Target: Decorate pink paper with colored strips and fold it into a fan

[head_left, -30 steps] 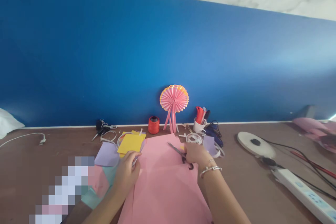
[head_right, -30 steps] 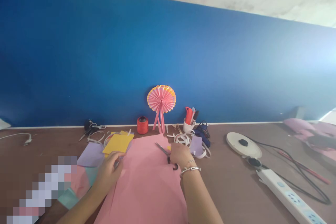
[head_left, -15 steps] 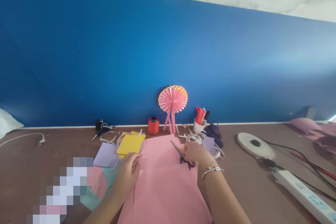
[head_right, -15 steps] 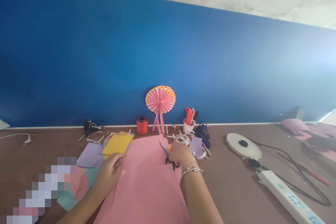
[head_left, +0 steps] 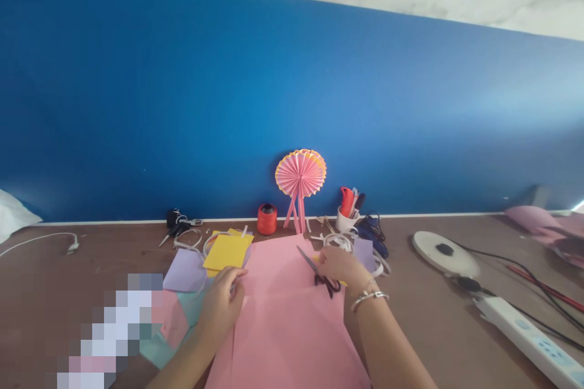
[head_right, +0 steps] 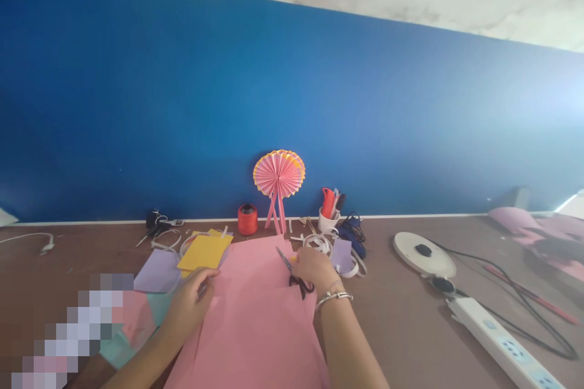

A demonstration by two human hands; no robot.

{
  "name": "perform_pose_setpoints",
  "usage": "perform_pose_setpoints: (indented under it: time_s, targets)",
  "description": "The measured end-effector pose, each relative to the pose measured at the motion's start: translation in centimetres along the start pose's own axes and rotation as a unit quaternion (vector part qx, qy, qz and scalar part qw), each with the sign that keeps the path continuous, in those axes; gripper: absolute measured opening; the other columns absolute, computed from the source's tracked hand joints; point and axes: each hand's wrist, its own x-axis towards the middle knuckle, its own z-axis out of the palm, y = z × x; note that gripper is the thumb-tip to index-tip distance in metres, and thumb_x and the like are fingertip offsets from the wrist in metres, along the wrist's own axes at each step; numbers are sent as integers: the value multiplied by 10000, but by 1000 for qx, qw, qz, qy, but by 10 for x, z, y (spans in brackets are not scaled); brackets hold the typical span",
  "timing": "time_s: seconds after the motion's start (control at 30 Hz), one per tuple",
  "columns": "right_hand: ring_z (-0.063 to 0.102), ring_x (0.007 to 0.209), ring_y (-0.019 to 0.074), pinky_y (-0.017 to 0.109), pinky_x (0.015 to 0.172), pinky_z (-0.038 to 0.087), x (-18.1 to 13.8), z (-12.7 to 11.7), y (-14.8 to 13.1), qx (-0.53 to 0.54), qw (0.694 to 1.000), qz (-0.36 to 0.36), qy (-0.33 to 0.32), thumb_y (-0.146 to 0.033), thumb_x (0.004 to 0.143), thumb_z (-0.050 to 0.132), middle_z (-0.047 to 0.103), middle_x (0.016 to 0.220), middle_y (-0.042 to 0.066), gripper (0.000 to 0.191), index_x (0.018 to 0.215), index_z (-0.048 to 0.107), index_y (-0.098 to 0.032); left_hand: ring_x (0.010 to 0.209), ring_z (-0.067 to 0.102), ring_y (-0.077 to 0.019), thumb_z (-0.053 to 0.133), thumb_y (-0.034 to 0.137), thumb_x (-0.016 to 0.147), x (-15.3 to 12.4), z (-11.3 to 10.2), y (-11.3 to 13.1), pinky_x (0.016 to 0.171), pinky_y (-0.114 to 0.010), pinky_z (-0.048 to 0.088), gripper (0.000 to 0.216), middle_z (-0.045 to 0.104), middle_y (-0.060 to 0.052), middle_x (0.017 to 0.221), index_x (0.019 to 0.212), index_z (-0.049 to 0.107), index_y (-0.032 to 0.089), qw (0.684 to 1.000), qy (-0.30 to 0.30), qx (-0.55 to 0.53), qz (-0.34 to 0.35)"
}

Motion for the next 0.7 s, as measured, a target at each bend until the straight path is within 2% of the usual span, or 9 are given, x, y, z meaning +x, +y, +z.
perform_pose_setpoints:
  time_s: [0.07, 0.1, 0.13, 0.17, 0.2, 0.27, 0.33, 0.47, 0.7]
  targets:
    - [594, 799, 200, 256, 630, 360, 6, 0, -9, 17, 998, 6, 67, -228, 735, 489, 664, 838, 86, 154, 771, 629, -174, 885, 611, -218, 392, 214, 745, 0, 1, -1, 775, -362, 497, 245, 655, -81, 912, 866, 604, 188, 1000, 1, -2, 1]
    - [584, 837, 198, 261, 667, 363, 10, -1, -16, 32, 993, 9, 114, -258, 791, 430, 658, 885, 88, 209, 840, 618, -181, 890, 610, -217, 389, 210, 746, 0, 2, -1, 779, -362, 495, 249, 656, -80, 914, 870, 604, 188, 1000, 1, -4, 0]
    - [577, 851, 193, 261, 693, 367, 16, -2, -23, 75, 979, 7, 191, -304, 817, 413, 652, 906, 86, 241, 915, 597, -183, 893, 610, -217, 389, 206, 743, 0, 2, -1, 781, -362, 494, 251, 657, -79, 911, 870, 605, 187, 1000, 2, -5, 0]
    - [562, 885, 197, 265, 729, 367, 21, -3, -31, 112, 950, 5, 291, -348, 818, 428, 637, 945, 93, 276, 981, 567, -173, 893, 610, -217, 390, 203, 741, 0, 2, -1, 782, -361, 493, 253, 657, -79, 911, 872, 606, 186, 1000, 1, -6, 0]
    - [539, 941, 210, 271, 770, 361, 27, -6, -40, 134, 922, -8, 364, -387, 799, 466, 618, 991, 110, 328, 1020, 542, -157, 891, 611, -216, 391, 202, 740, 0, 2, -1, 781, -360, 493, 255, 657, -79, 913, 876, 606, 185, 1000, -1, -7, -1]
    - [515, 963, 221, 285, 810, 340, 39, -13, -58, 156, 882, -30, 443, -417, 781, 496, 602, 987, 110, 342, 1000, 530, -157, 883, 612, -214, 392, 204, 746, -1, 2, -1, 776, -357, 494, 257, 655, -80, 921, 885, 608, 184, 1000, -7, -9, -6]
    - [507, 948, 229, 304, 808, 321, 50, -23, -74, 166, 867, -32, 469, -422, 791, 482, 598, 960, 99, 305, 959, 528, -172, 877, 613, -213, 395, 207, 752, -1, 2, -1, 772, -356, 494, 258, 656, -80, 925, 894, 610, 185, 1000, -10, -8, -12]
    - [505, 939, 245, 342, 811, 279, 67, -45, -92, 155, 866, -12, 475, -414, 796, 464, 605, 950, 95, 291, 951, 533, -177, 851, 619, -215, 416, 219, 755, -1, 4, -4, 756, -352, 495, 240, 667, -78, 888, 872, 622, 187, 1000, -1, -5, -15]
    - [521, 919, 250, 362, 823, 251, 77, -58, -84, 133, 875, 11, 466, -350, 769, 469, 622, 931, 103, 246, 897, 564, -163, 863, 618, -207, 411, 213, 780, -1, 6, -9, 767, -340, 490, 237, 664, -75, 905, 884, 622, 188, 1000, -11, -17, -12]
